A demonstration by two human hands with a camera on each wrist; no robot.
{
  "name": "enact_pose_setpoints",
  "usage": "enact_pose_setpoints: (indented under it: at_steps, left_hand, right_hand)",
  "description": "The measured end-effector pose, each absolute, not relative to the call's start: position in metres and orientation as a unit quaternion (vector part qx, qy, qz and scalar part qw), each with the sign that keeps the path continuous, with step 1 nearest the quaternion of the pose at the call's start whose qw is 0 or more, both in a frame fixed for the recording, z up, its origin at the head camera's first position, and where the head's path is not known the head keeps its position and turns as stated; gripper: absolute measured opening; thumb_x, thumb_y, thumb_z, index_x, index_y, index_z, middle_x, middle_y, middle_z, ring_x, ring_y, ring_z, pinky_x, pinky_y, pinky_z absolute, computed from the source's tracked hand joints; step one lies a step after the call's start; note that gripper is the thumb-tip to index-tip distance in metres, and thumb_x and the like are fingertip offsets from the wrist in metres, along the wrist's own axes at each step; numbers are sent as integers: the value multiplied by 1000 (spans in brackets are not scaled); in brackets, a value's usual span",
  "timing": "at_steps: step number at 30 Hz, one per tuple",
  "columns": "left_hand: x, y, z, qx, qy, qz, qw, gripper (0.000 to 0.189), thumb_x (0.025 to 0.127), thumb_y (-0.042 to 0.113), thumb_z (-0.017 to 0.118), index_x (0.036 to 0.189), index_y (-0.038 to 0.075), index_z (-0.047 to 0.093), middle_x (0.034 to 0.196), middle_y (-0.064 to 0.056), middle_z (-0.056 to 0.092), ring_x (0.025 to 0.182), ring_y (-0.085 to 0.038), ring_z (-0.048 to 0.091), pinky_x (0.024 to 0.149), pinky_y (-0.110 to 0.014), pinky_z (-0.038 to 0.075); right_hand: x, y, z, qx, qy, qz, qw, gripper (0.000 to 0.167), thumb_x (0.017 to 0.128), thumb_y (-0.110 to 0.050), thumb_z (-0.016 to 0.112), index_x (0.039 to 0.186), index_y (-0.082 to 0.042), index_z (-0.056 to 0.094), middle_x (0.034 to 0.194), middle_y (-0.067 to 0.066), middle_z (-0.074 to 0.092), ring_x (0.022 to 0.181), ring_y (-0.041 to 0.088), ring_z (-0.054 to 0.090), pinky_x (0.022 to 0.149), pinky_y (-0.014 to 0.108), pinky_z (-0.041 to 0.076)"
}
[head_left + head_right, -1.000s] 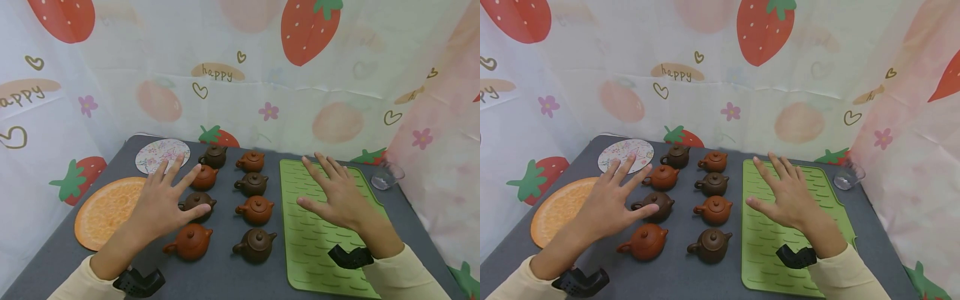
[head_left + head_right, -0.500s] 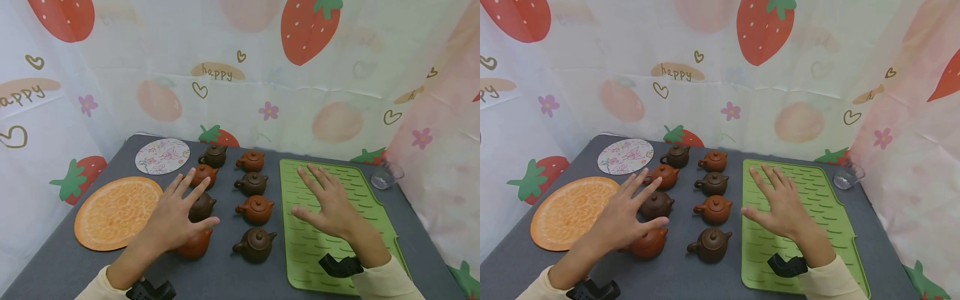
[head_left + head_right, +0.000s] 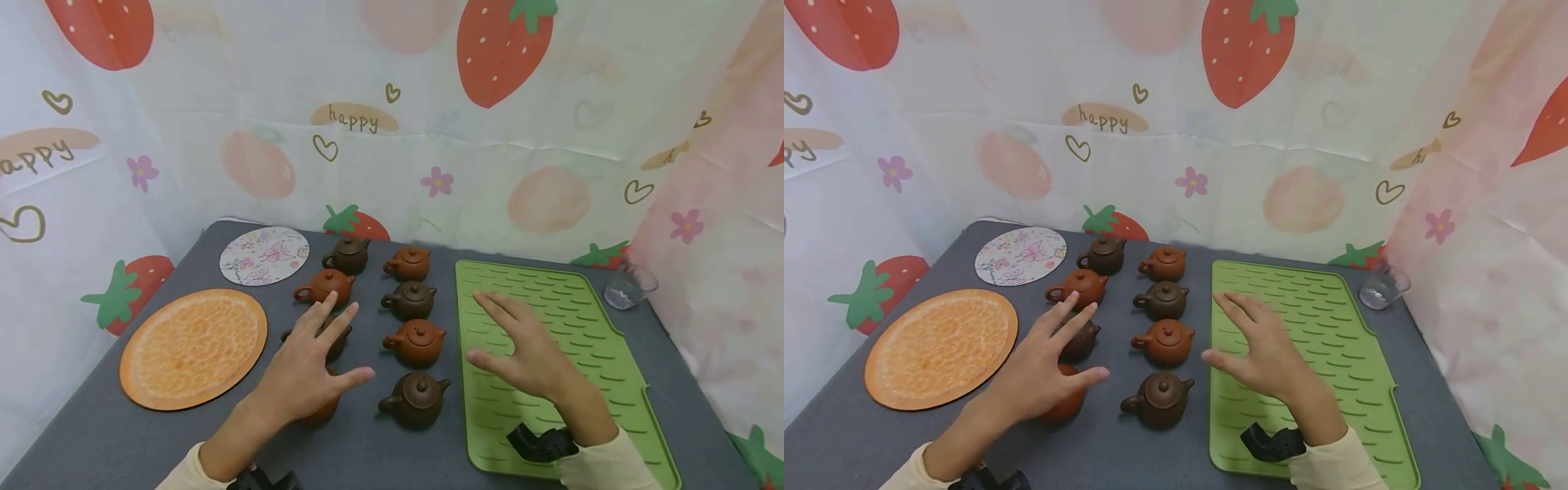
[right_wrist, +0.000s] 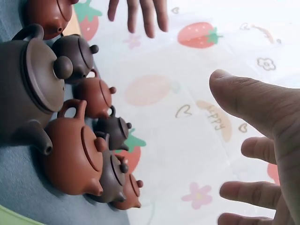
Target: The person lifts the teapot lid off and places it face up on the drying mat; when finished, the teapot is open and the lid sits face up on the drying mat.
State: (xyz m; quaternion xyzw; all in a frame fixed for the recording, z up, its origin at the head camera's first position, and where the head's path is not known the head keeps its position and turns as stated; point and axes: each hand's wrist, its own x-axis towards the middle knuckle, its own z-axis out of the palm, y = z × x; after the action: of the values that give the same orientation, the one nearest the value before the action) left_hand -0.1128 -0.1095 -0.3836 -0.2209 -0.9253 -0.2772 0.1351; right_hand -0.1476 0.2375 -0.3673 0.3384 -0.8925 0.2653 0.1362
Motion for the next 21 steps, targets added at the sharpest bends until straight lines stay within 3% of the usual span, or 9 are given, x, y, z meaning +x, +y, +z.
enact_pose_setpoints:
  at_steps: [10,21]
  left_hand:
    - [-107,-93,-400,-233,-909,-324,117,89,79,61,70,151,21,37,155,-12,25,138,-34,27,98,-58,37]
    - [-102,-76,-415,-232,-899,-362,79,87,79,60,71,151,24,38,154,-12,28,136,-36,31,97,-58,38]
  right_hand:
    - [-145,229,-381,353,-875,308,119,73,83,-28,79,145,-13,46,139,8,49,126,31,44,93,55,41]
    - [-144,222,-395,360,-867,324,115,64,83,-28,79,139,-13,54,131,7,54,119,29,51,89,53,45]
